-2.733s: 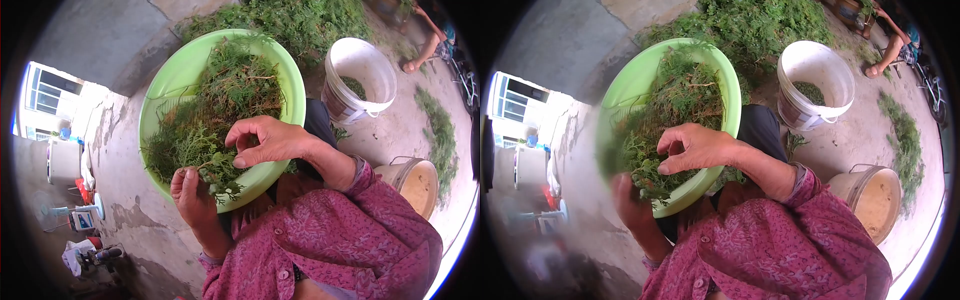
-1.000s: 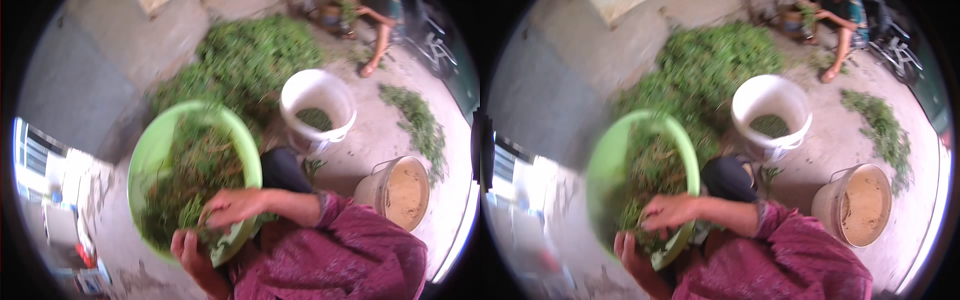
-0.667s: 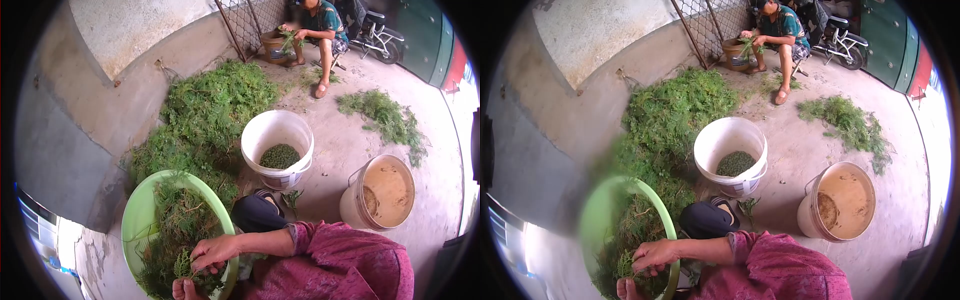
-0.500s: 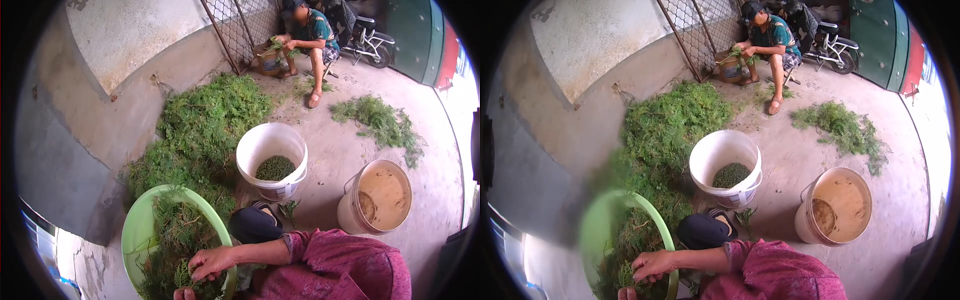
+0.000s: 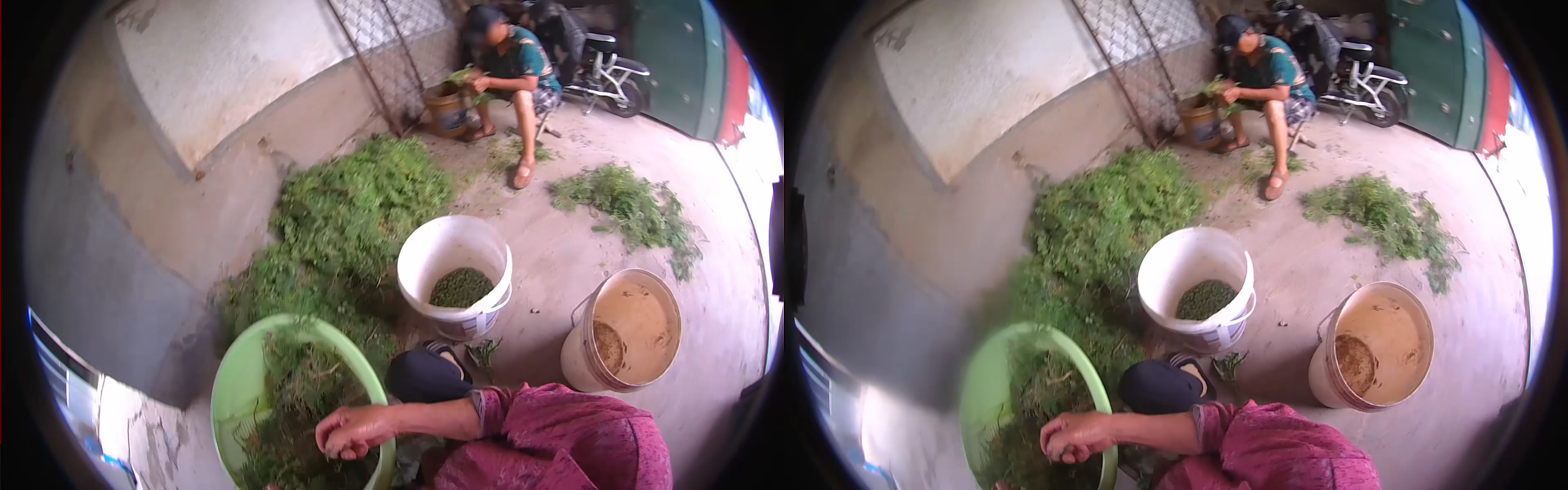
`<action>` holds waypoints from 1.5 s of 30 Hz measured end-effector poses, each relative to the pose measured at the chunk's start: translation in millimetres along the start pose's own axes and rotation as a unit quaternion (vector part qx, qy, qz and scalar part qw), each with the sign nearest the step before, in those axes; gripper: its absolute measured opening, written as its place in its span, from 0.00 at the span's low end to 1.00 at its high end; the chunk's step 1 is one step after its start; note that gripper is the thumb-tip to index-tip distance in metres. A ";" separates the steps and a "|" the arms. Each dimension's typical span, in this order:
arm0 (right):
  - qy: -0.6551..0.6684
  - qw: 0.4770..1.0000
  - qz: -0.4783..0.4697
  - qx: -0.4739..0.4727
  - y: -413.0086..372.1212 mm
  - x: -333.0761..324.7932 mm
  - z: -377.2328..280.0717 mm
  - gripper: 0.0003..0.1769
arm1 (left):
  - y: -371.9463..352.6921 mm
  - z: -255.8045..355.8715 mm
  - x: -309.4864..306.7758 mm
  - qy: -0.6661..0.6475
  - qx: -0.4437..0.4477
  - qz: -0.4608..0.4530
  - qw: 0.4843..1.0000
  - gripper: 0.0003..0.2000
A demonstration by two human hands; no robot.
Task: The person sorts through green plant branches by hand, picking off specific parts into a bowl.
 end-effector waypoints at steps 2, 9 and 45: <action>0.007 0.999 0.040 0.015 -2.1 7.8 -4.8 0.10 | -6.1 8.5 14.1 0.045 0.030 -0.003 0.999 0.18; 0.016 0.999 0.052 0.006 1.2 -2.0 -4.6 0.06 | -5.2 23.2 46.4 -0.553 -0.274 -0.056 0.785 0.05; -0.022 0.997 -0.067 0.025 -4.0 -0.4 -3.9 0.14 | -10.9 41.9 54.1 -0.479 -0.254 -0.130 0.830 0.04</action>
Point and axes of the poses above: each hand's wrist, its own y-axis towards the middle knuckle, its own x-axis out of the palm, z = x × y, the point moved 2 cm from there along y, towards the middle knuckle, and after that the axes turned 12 degrees about y, right-handed, at the moved point
